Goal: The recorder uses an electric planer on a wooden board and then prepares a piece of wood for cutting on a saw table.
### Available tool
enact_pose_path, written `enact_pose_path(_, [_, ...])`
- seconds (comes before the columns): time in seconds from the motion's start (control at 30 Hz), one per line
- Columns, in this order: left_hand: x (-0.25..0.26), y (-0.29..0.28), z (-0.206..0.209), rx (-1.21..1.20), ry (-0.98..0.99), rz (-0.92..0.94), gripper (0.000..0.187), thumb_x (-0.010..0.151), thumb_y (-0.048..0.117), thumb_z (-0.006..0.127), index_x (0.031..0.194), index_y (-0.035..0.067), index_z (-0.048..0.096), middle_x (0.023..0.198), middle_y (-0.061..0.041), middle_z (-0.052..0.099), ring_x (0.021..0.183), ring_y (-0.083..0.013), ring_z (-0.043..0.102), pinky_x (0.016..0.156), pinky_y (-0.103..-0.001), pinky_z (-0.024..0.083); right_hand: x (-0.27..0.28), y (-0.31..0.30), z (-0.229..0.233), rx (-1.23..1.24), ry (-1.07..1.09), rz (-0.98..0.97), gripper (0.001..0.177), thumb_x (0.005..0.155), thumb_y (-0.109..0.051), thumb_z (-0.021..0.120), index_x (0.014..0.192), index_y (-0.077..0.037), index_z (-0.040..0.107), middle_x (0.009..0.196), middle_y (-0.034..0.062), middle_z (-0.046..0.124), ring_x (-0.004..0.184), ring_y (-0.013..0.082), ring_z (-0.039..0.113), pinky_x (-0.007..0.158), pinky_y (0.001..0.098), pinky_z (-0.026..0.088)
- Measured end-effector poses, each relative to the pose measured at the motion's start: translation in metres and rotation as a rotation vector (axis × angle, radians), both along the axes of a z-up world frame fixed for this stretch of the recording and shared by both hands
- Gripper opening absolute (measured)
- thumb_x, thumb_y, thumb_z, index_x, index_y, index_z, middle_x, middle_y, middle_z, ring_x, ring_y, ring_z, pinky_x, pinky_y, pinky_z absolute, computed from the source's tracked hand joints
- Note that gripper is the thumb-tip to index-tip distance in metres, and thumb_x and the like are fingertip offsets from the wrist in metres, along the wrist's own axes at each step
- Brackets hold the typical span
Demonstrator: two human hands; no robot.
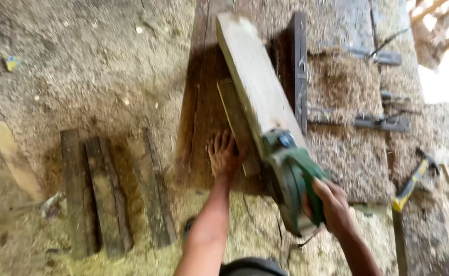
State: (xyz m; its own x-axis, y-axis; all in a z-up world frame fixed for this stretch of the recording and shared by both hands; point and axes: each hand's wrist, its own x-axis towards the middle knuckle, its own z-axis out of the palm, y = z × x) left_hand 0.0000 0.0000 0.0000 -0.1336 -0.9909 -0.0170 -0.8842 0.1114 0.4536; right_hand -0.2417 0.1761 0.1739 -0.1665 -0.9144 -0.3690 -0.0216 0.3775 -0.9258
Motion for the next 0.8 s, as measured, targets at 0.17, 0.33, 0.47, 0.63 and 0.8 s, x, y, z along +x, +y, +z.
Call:
enact_pose_path(0.17, [0.003, 0.009, 0.014, 0.015, -0.071, -0.042, 0.077, 0.101, 0.069, 0.043, 0.159, 0.019, 0.044, 0.17, -0.005, 0.029, 0.16, -0.026, 0.02, 0.129, -0.052, 0.011, -0.031, 0.236, -0.024, 0.088, -0.073, -0.131, 0.059, 0.095, -0.041, 0.055, 0.125, 0.009, 0.064, 0.068, 0.0117, 0.066, 0.051, 0.0161, 0.06, 0.043, 0.0303, 0.047])
enact_pose_path(0.33, [0.002, 0.012, -0.002, -0.016, -0.082, -0.024, 0.077, 0.098, 0.069, 0.042, 0.154, 0.018, 0.046, 0.167, -0.005, 0.032, 0.157, -0.0248, 0.021, 0.126, -0.053, 0.011, -0.017, 0.27, -0.023, 0.084, -0.089, -0.189, 0.057, 0.092, -0.041, 0.057, 0.118, 0.009, 0.067, 0.067, 0.0133, 0.067, 0.051, 0.0179, 0.061, 0.043, 0.0313, 0.048])
enact_pose_path(0.47, [-0.002, 0.01, 0.002, -0.024, -0.05, -0.017, 0.074, 0.098, 0.068, 0.042, 0.152, 0.018, 0.05, 0.167, -0.005, 0.035, 0.157, -0.025, 0.024, 0.127, -0.052, 0.011, -0.022, 0.228, -0.031, 0.022, -0.011, -0.123, 0.052, 0.094, -0.042, 0.056, 0.103, 0.007, 0.068, 0.066, 0.012, 0.067, 0.05, 0.018, 0.063, 0.041, 0.0318, 0.049])
enact_pose_path(0.63, [0.0, 0.008, -0.014, -0.054, -0.074, -0.022, 0.074, 0.099, 0.068, 0.045, 0.151, 0.017, 0.051, 0.166, -0.006, 0.035, 0.156, -0.0257, 0.024, 0.126, -0.053, 0.012, 0.011, 0.093, 0.012, 0.004, 0.137, -0.045, 0.053, 0.094, -0.045, 0.052, 0.112, 0.002, 0.069, 0.066, 0.0085, 0.068, 0.05, 0.0151, 0.063, 0.042, 0.0308, 0.05])
enact_pose_path(0.8, [-0.001, 0.012, -0.009, -0.063, -0.018, 0.007, 0.072, 0.092, 0.065, 0.055, 0.145, 0.016, 0.057, 0.164, -0.006, 0.04, 0.155, -0.0266, 0.029, 0.126, -0.053, 0.013, 0.031, -0.038, 0.019, -0.117, 0.19, 0.009, 0.055, 0.099, -0.051, 0.052, 0.102, 0.001, 0.068, 0.069, 0.0074, 0.068, 0.052, 0.0133, 0.063, 0.044, 0.0301, 0.05])
